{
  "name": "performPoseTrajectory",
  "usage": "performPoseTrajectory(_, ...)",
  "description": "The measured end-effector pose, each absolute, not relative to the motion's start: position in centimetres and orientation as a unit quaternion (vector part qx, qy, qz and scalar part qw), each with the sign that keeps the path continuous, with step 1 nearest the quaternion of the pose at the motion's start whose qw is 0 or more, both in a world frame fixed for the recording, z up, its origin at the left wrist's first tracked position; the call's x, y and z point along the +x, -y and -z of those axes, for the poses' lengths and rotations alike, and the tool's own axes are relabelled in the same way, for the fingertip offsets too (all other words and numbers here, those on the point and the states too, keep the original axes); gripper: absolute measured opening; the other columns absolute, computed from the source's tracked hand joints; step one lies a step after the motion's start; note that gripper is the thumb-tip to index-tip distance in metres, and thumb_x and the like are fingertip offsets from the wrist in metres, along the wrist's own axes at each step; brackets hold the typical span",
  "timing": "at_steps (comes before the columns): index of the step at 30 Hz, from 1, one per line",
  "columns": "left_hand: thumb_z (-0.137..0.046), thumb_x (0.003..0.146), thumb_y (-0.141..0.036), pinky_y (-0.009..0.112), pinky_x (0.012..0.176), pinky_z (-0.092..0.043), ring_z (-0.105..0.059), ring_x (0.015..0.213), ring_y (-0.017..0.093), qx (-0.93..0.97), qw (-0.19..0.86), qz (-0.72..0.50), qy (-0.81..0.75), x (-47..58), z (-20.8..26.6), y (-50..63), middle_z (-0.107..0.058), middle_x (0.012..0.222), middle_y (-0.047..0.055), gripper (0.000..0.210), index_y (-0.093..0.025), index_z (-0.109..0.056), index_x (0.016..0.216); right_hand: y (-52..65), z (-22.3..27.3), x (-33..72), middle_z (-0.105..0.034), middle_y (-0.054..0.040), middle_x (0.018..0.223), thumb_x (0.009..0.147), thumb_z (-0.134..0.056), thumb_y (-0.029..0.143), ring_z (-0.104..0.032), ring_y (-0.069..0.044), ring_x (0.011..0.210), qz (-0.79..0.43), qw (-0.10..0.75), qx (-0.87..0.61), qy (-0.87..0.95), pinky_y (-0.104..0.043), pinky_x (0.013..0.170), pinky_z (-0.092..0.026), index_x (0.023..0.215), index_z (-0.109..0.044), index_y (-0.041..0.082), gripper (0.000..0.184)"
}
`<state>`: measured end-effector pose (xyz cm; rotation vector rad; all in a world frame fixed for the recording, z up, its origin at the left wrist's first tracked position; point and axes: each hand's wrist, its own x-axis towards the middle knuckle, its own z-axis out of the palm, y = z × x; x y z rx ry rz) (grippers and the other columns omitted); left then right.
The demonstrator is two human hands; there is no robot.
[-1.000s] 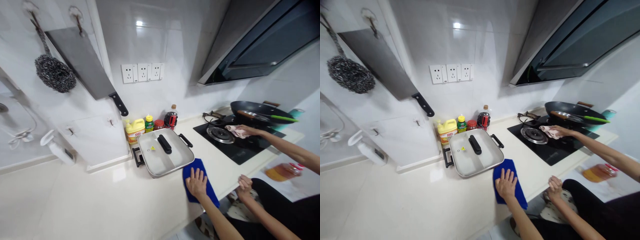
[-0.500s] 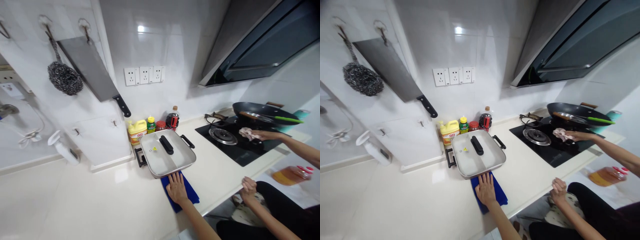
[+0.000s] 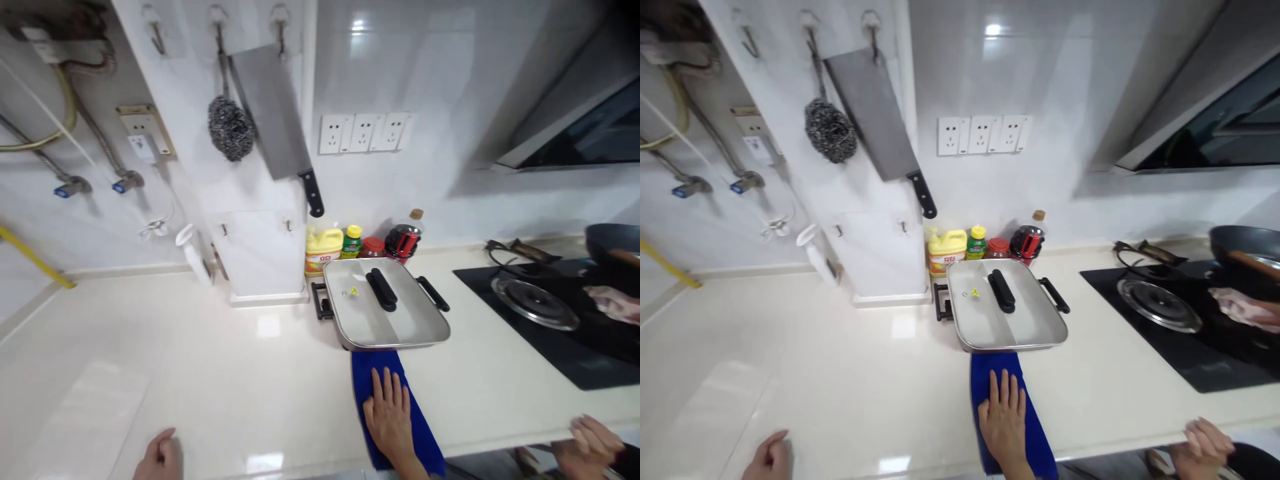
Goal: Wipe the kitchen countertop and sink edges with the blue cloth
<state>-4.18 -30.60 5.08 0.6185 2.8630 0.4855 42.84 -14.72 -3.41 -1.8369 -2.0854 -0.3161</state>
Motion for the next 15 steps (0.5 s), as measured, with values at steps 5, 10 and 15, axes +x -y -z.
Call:
performPoseTrajectory(5, -0.037, 0.092, -0.043, 0.032, 0.054, -0.040, -0.058, 0.062, 0.026, 0.183, 0.133, -0.171, -0.959, -3.0, -6.5, 30.8, -0.068, 0.077, 0.007, 0.043, -0.030, -0.071, 0.114, 18.9, 3.5, 39.0, -0.019, -0.0208, 0.164, 0.085, -0.041, 0.028, -0.013, -0.041, 0.151, 0.118, 0.202, -0.612, 0.756, -0.065, 0.116, -0.022, 0.157, -0.024, 0.009, 0.076)
performPoseTrajectory(10, -0.037, 0.095, -0.040, 0.029, 0.053, -0.038, -0.060, 0.065, 0.024, 0.193, 0.127, -0.187, -0.955, -3.3, -6.0, 31.3, -0.067, 0.079, 0.007, 0.041, -0.029, -0.073, 0.112, 18.8, 2.8, 31.5, -0.026, -0.0177, 0.162, 0.083, -0.048, 0.032, -0.011, -0.040, 0.152, 0.076, 0.161, -0.566, 0.805, -0.063, 0.119, -0.017, 0.153, -0.037, 0.011, 0.074)
performPoseTrajectory(15, -0.037, 0.094, -0.037, 0.032, 0.061, -0.043, -0.064, 0.075, 0.027, 0.212, 0.134, -0.204, -0.946, -3.2, -5.1, 31.8, -0.067, 0.079, 0.008, 0.042, -0.027, -0.072, 0.113, 13.5, 1.7, 25.1, -0.030, -0.0178, 0.161, 0.084, -0.050, 0.031, -0.015, -0.039, 0.151, 0.069, 0.133, -0.563, 0.813, -0.062, 0.119, -0.015, 0.151, -0.042, 0.014, 0.069)
